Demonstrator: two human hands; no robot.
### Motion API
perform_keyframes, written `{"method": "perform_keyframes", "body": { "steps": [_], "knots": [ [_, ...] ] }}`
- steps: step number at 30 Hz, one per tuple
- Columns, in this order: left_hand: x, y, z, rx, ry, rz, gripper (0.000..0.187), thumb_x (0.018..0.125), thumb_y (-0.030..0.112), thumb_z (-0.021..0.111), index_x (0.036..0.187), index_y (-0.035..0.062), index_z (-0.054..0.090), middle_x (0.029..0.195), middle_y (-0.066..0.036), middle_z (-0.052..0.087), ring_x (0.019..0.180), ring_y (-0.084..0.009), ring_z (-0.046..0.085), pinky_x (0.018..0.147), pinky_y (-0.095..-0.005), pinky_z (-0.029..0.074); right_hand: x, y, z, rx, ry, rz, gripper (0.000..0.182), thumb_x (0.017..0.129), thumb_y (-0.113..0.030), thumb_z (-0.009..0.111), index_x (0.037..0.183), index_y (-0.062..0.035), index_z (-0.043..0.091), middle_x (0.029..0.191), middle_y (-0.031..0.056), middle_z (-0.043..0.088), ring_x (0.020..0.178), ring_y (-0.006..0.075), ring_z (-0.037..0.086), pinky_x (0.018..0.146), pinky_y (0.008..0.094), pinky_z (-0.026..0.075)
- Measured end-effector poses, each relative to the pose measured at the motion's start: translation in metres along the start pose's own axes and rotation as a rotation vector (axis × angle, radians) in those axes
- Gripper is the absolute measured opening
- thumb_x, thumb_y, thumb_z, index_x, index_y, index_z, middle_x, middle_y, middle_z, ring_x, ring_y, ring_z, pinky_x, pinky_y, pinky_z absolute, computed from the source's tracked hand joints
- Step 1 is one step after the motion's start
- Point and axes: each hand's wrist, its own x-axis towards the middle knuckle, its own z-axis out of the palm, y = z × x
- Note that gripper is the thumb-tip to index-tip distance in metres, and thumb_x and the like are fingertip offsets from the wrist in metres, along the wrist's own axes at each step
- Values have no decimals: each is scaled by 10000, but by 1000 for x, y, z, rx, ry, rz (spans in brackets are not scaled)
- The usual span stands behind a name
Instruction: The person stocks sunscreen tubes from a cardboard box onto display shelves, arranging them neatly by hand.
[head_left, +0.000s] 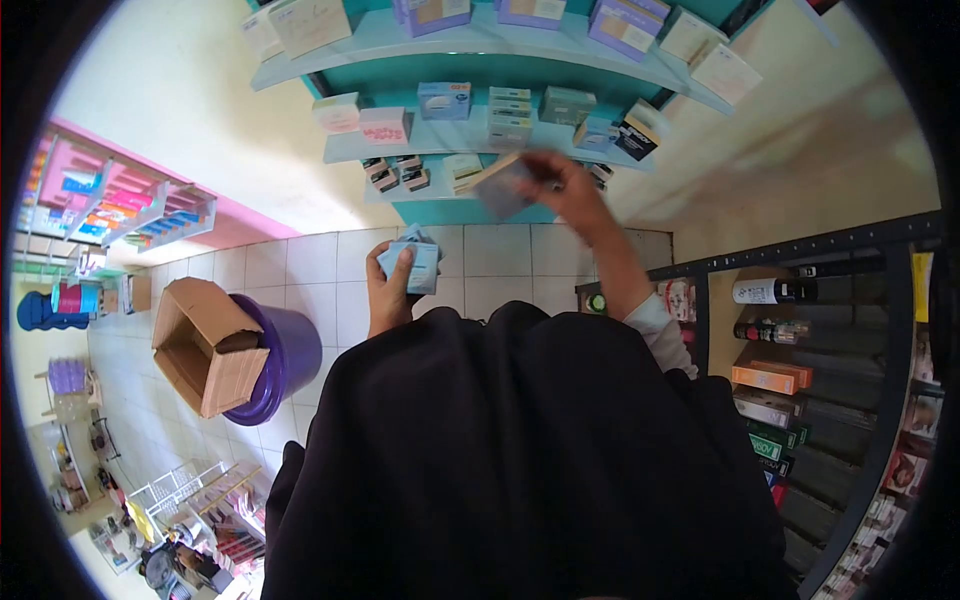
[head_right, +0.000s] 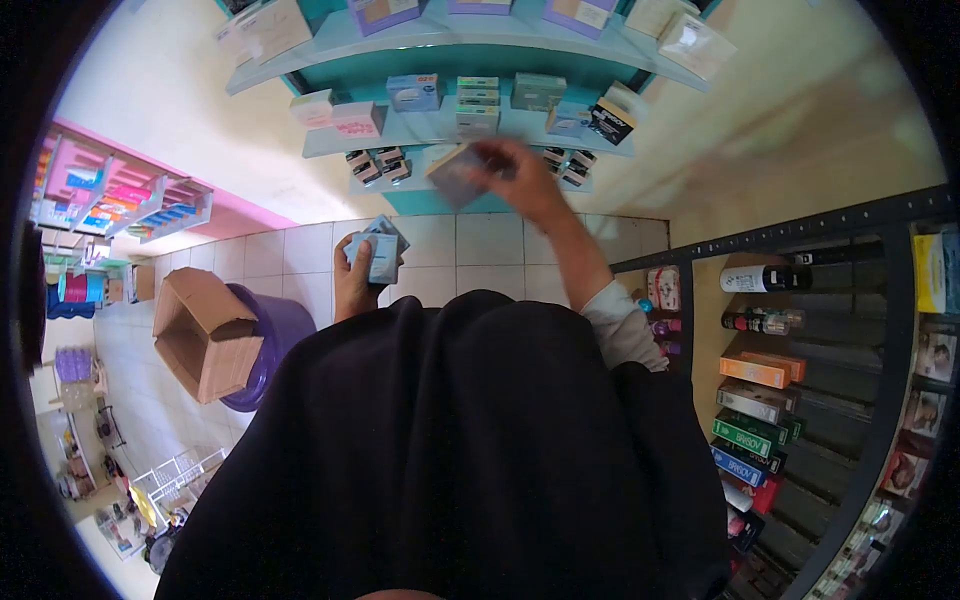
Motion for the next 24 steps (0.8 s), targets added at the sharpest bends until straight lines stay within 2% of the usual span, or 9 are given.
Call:
{"method": "perform_keyframes", "body": {
  "steps": [2, 4, 7, 10, 13, 24],
  "knots": [
    [-7, 3, -2, -5, -4, -34, 511, 800, 243, 673, 1150, 74, 341, 1004, -144, 517, 839, -245, 586, 667, -373, 530, 21, 1, -43, -193, 100, -144, 350, 738, -174, 706, 1057, -80, 600, 946, 54, 624, 861, 161, 574, 761, 283, 460],
    [-12, 3, -4, -9, 7, -52, 508, 807, 237, 665, 1150, 61, 334, 1016, -152, 517, 842, -250, 585, 671, -368, 526, 38, -13, -71, -527, 176, -227, 322, 716, -180, 706, 1021, -137, 613, 918, 44, 643, 895, 208, 575, 776, 345, 438],
    [-11, -4, -11, -2, 3, -30, 502, 808, 235, 664, 1143, 57, 335, 1009, -150, 521, 826, -249, 589, 659, -365, 525, 65, -11, -85, -1084, 124, -204, 301, 700, -213, 707, 988, -190, 623, 890, 19, 653, 930, 233, 558, 786, 414, 389],
    [-14, -5, -11, -1, -3, -13, 514, 803, 241, 670, 1142, 53, 333, 1010, -152, 520, 816, -250, 591, 644, -367, 524, 82, 7, -80, -1196, 76, -146, 292, 695, -250, 712, 970, -205, 624, 880, -13, 658, 946, 207, 538, 799, 434, 339],
    [-16, -4, -13, 14, 4, -10, 530, 797, 247, 677, 1151, 61, 328, 1013, -154, 518, 816, -247, 590, 646, -368, 524, 88, 29, -78, -1174, 54, -187, 312, 679, -264, 718, 968, -199, 620, 827, -20, 644, 928, 201, 537, 791, 424, 334],
    [-21, -1, -15, 18, 11, 5, 544, 796, 251, 676, 1160, 73, 313, 981, -167, 539, 769, -264, 610, 620, -360, 525, 96, 54, -74, -1140, 55, -166, 320, 690, -266, 717, 987, -214, 607, 915, -53, 657, 953, 178, 524, 806, 408, 300]
  ]
}}
